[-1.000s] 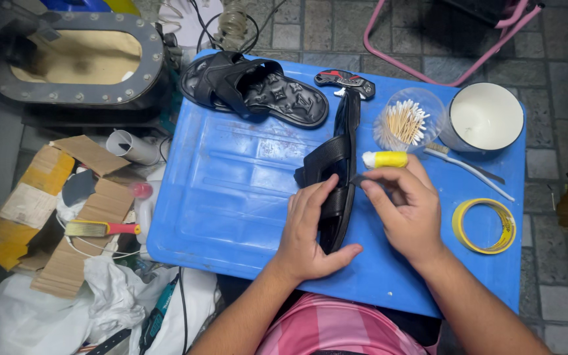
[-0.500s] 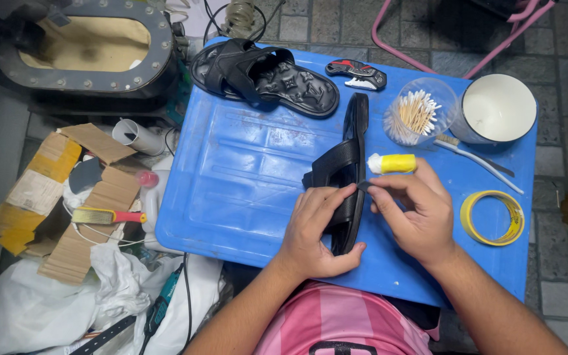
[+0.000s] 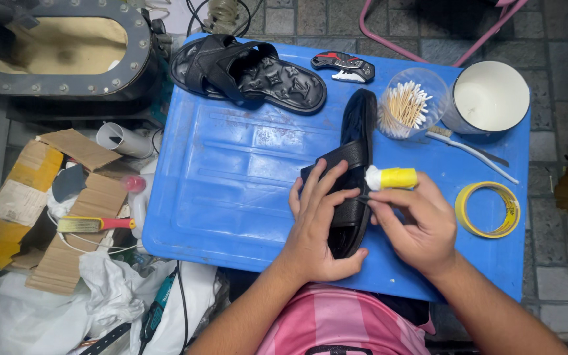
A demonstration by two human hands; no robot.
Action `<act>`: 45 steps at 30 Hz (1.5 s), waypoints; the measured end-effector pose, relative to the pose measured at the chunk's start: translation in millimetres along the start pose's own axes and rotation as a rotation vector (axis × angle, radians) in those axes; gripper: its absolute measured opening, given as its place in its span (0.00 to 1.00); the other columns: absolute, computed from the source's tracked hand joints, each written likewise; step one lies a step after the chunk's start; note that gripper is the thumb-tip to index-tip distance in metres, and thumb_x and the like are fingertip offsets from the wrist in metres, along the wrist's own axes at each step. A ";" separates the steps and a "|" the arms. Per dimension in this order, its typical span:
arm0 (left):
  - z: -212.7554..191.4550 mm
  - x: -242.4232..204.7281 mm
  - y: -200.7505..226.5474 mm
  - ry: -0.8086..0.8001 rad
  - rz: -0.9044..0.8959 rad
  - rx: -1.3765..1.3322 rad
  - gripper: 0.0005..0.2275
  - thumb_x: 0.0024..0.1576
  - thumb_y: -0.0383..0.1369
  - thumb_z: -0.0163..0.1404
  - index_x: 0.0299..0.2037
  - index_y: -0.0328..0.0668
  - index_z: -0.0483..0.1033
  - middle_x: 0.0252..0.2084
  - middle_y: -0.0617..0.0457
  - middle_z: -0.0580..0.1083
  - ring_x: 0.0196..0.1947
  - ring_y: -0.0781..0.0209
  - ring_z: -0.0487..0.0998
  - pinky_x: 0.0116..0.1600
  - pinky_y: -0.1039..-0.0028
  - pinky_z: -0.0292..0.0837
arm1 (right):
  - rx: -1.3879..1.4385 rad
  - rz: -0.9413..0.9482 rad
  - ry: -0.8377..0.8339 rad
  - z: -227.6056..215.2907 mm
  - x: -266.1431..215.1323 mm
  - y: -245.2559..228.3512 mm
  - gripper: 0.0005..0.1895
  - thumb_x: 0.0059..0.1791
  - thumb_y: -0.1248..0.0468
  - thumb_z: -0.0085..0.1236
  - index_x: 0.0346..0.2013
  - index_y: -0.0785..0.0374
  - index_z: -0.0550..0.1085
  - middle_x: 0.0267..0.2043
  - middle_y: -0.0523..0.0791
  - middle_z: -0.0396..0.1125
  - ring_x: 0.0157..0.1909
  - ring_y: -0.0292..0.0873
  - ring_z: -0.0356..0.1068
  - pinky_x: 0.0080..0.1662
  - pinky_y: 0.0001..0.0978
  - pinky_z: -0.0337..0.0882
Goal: The person applies glue to a black sandal using a yellow glue stick. They rub the glue along the sole and strap areas, then briefly pick up a small black piece before continuing to apply glue to the sandal.
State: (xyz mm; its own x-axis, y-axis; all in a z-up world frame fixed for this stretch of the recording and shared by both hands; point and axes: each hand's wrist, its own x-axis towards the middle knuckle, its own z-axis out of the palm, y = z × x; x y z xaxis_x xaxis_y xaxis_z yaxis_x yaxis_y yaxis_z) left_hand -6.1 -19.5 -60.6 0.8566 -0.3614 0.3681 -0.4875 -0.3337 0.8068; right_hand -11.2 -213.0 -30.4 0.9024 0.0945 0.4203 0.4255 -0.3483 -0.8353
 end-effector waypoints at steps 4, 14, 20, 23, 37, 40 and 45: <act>-1.1 -1.1 -2.3 -0.019 0.011 -0.041 0.36 0.41 0.42 0.64 0.63 0.45 0.66 0.78 0.40 0.57 0.83 0.31 0.48 0.80 0.32 0.31 | -0.038 -0.057 -0.021 0.3 -8.4 3.1 0.10 0.49 0.78 0.61 0.44 0.70 0.76 0.51 0.51 0.67 0.39 0.37 0.73 0.37 0.22 0.76; -0.8 -0.1 -5.0 0.005 0.032 -0.109 0.31 0.43 0.39 0.65 0.57 0.43 0.64 0.76 0.37 0.58 0.80 0.28 0.51 0.81 0.43 0.50 | -0.115 -0.119 -0.013 -2.9 -9.1 3.1 0.10 0.48 0.78 0.62 0.43 0.71 0.75 0.47 0.52 0.69 0.39 0.39 0.74 0.40 0.25 0.75; -1.9 3.6 -4.0 -0.015 0.031 -0.091 0.31 0.42 0.40 0.65 0.53 0.41 0.63 0.77 0.38 0.59 0.80 0.28 0.53 0.79 0.42 0.51 | -0.160 -0.115 -0.019 -5.6 -1.6 4.1 0.10 0.47 0.78 0.63 0.42 0.70 0.76 0.45 0.54 0.70 0.37 0.37 0.74 0.37 0.25 0.74; 0.0 1.5 -4.8 -0.022 0.032 -0.088 0.31 0.42 0.40 0.65 0.53 0.41 0.63 0.77 0.38 0.59 0.79 0.29 0.53 0.80 0.43 0.51 | -0.154 -0.085 -0.015 -6.7 -6.1 2.5 0.10 0.48 0.78 0.63 0.43 0.71 0.75 0.45 0.54 0.70 0.38 0.38 0.74 0.38 0.25 0.75; -1.7 8.0 -1.2 -0.043 0.052 -0.059 0.31 0.41 0.40 0.66 0.52 0.40 0.64 0.76 0.39 0.60 0.79 0.29 0.54 0.78 0.42 0.51 | -0.246 -0.236 -0.070 -10.3 -15.8 5.1 0.13 0.43 0.75 0.66 0.41 0.66 0.76 0.44 0.54 0.71 0.43 0.48 0.75 0.44 0.35 0.75; -0.7 5.1 -2.5 -0.059 0.043 -0.064 0.31 0.41 0.40 0.65 0.51 0.40 0.63 0.76 0.39 0.60 0.79 0.29 0.54 0.77 0.43 0.52 | -0.346 -0.263 -0.047 -11.6 -23.8 8.4 0.13 0.43 0.76 0.69 0.41 0.67 0.77 0.43 0.53 0.72 0.41 0.49 0.75 0.43 0.33 0.74; -0.1 8.5 -4.1 -0.031 0.056 -0.082 0.30 0.41 0.39 0.66 0.51 0.40 0.64 0.74 0.38 0.61 0.77 0.30 0.55 0.77 0.45 0.53 | -0.256 -0.234 -0.093 -11.0 -26.0 10.4 0.13 0.42 0.75 0.68 0.40 0.66 0.78 0.42 0.52 0.73 0.41 0.47 0.75 0.43 0.33 0.75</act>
State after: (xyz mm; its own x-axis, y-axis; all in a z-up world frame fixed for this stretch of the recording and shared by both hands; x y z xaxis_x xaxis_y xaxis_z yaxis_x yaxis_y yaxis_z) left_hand 3.2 -21.1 -60.7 0.8223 -0.4044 0.4005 -0.5180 -0.2404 0.8209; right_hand -30.9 -229.3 -46.0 0.7898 0.2800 0.5457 0.6014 -0.5287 -0.5991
